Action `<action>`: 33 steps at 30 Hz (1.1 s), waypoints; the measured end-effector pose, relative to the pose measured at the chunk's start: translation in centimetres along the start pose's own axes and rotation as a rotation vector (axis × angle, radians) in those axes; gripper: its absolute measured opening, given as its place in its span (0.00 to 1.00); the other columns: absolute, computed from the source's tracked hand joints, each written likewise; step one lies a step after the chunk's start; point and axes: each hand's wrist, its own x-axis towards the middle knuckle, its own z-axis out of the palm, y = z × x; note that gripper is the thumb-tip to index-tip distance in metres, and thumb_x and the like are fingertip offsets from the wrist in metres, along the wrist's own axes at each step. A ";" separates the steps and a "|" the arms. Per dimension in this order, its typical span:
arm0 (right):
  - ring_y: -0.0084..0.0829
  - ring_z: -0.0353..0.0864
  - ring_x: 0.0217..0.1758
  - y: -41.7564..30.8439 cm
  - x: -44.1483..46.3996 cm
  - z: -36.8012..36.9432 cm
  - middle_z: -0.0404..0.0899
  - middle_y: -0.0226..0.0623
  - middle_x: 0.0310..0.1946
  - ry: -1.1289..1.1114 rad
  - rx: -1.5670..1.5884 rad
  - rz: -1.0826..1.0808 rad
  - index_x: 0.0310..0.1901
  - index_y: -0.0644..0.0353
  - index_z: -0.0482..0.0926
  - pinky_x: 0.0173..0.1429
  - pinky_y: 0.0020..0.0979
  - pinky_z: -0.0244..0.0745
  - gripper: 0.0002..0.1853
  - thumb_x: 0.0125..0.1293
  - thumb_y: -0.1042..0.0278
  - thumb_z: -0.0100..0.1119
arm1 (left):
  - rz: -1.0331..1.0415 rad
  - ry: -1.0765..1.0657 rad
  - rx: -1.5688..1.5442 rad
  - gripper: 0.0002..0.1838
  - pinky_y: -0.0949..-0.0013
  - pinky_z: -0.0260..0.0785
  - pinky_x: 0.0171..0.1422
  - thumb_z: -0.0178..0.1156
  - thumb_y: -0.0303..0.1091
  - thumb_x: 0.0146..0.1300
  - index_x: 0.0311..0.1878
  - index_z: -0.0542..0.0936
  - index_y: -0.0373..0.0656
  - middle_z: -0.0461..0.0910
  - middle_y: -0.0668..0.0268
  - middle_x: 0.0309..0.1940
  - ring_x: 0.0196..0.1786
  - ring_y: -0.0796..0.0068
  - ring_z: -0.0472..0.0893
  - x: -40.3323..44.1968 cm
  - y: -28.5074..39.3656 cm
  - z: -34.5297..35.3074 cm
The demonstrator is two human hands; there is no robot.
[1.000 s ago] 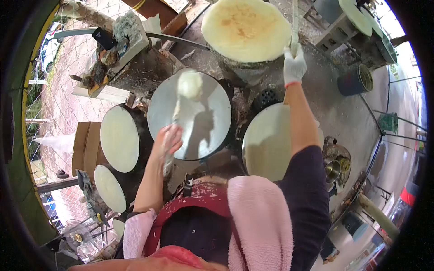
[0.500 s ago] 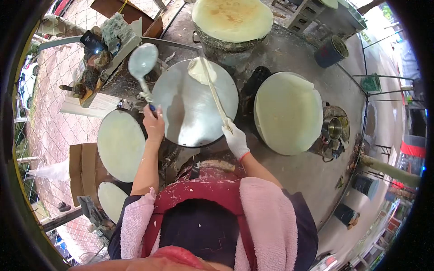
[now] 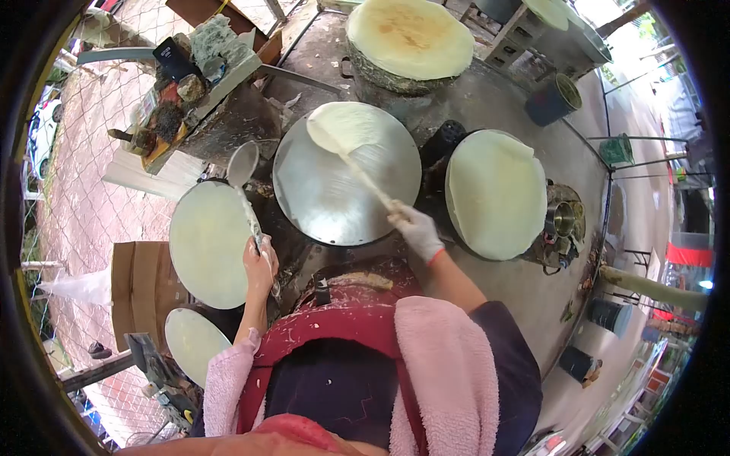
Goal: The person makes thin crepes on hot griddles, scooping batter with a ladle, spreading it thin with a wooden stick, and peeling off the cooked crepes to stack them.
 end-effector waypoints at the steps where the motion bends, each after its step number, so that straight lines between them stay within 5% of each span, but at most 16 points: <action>1: 0.23 0.80 0.53 2.3 1.1 -1.6 0.82 0.35 0.51 0.092 -0.088 -0.139 0.60 0.65 0.76 0.59 0.24 0.72 0.23 0.68 0.62 0.62 | 0.010 0.015 -0.015 0.06 0.78 0.53 0.16 0.51 0.34 0.73 0.39 0.71 0.43 0.63 0.77 0.17 0.14 0.87 0.62 -0.3 0.4 0.0; 3: 0.19 0.79 0.37 1.8 3.2 -3.9 0.82 0.32 0.37 0.121 0.077 0.112 0.60 0.61 0.77 0.43 0.21 0.75 0.22 0.68 0.62 0.61 | 0.024 0.042 -0.039 0.07 0.78 0.53 0.16 0.51 0.34 0.73 0.39 0.71 0.43 0.63 0.77 0.17 0.14 0.87 0.62 -0.8 0.9 0.1; 7: 0.12 0.66 0.22 -4.6 4.5 -2.9 0.73 0.21 0.26 -0.275 0.253 0.476 0.59 0.58 0.79 0.26 0.18 0.62 0.20 0.67 0.64 0.60 | -0.051 0.100 -0.034 0.08 0.77 0.53 0.14 0.51 0.35 0.73 0.39 0.71 0.41 0.64 0.74 0.16 0.13 0.84 0.62 -1.0 0.9 1.5; 9: 0.12 0.68 0.24 -4.6 4.1 -2.5 0.75 0.20 0.28 -0.366 0.227 0.475 0.59 0.58 0.78 0.28 0.17 0.64 0.20 0.67 0.64 0.59 | -0.078 0.123 -0.027 0.11 0.76 0.53 0.13 0.51 0.38 0.73 0.39 0.71 0.39 0.63 0.72 0.14 0.12 0.82 0.62 -1.4 0.4 2.0; 11: 0.12 0.69 0.25 0.2 5.5 -3.2 0.76 0.20 0.29 -0.323 0.214 0.152 0.60 0.58 0.78 0.28 0.17 0.65 0.21 0.68 0.62 0.59 | -0.112 0.165 -0.015 0.11 0.76 0.53 0.13 0.51 0.38 0.73 0.39 0.71 0.39 0.63 0.72 0.15 0.12 0.82 0.62 -2.2 0.4 2.6; 14: 0.13 0.69 0.26 0.8 8.8 -7.8 0.77 0.20 0.30 -0.178 0.092 0.031 0.62 0.59 0.77 0.29 0.17 0.65 0.23 0.68 0.57 0.59 | -0.131 0.230 -0.028 0.12 0.76 0.53 0.14 0.51 0.38 0.73 0.38 0.71 0.39 0.62 0.72 0.15 0.12 0.82 0.62 -3.4 0.7 3.8; 20: 0.12 0.64 0.22 -5.1 9.6 -7.1 0.69 0.17 0.23 -0.574 0.180 0.452 0.58 0.59 0.79 0.24 0.20 0.59 0.20 0.68 0.59 0.60 | -0.163 0.308 -0.061 0.11 0.76 0.53 0.14 0.51 0.38 0.73 0.37 0.70 0.39 0.62 0.73 0.15 0.12 0.82 0.62 -5.2 0.0 5.5; 24: 0.11 0.67 0.26 -3.1 10.0 -8.2 0.74 0.18 0.28 -0.641 0.073 0.208 0.61 0.60 0.78 0.30 0.18 0.62 0.21 0.68 0.66 0.59 | -0.207 0.350 -0.091 0.09 0.75 0.53 0.14 0.50 0.33 0.73 0.34 0.69 0.42 0.63 0.72 0.16 0.12 0.83 0.62 -6.6 0.2 6.4; 25: 0.10 0.67 0.30 -1.5 11.8 -9.0 0.74 0.18 0.32 -0.561 -0.056 -0.044 0.62 0.61 0.76 0.33 0.17 0.62 0.21 0.68 0.67 0.58 | -0.216 0.370 -0.089 0.09 0.75 0.54 0.14 0.50 0.33 0.73 0.34 0.69 0.42 0.63 0.72 0.16 0.12 0.83 0.62 -6.8 0.2 6.5; 27: 0.10 0.65 0.31 -2.1 15.0 -10.2 0.73 0.17 0.32 -0.463 0.008 -0.002 0.62 0.61 0.76 0.35 0.16 0.62 0.21 0.68 0.68 0.57 | -0.234 0.408 -0.088 0.10 0.75 0.54 0.14 0.50 0.33 0.73 0.33 0.68 0.42 0.63 0.72 0.16 0.12 0.82 0.62 -7.1 0.0 6.6; 33: 0.11 0.60 0.19 -3.3 13.5 -8.6 0.71 0.18 0.25 -0.819 0.042 0.397 0.63 0.57 0.76 0.21 0.18 0.55 0.20 0.70 0.65 0.55 | -0.242 0.420 -0.069 0.10 0.76 0.54 0.15 0.52 0.36 0.72 0.36 0.71 0.40 0.62 0.73 0.15 0.12 0.82 0.61 -8.9 -1.7 6.4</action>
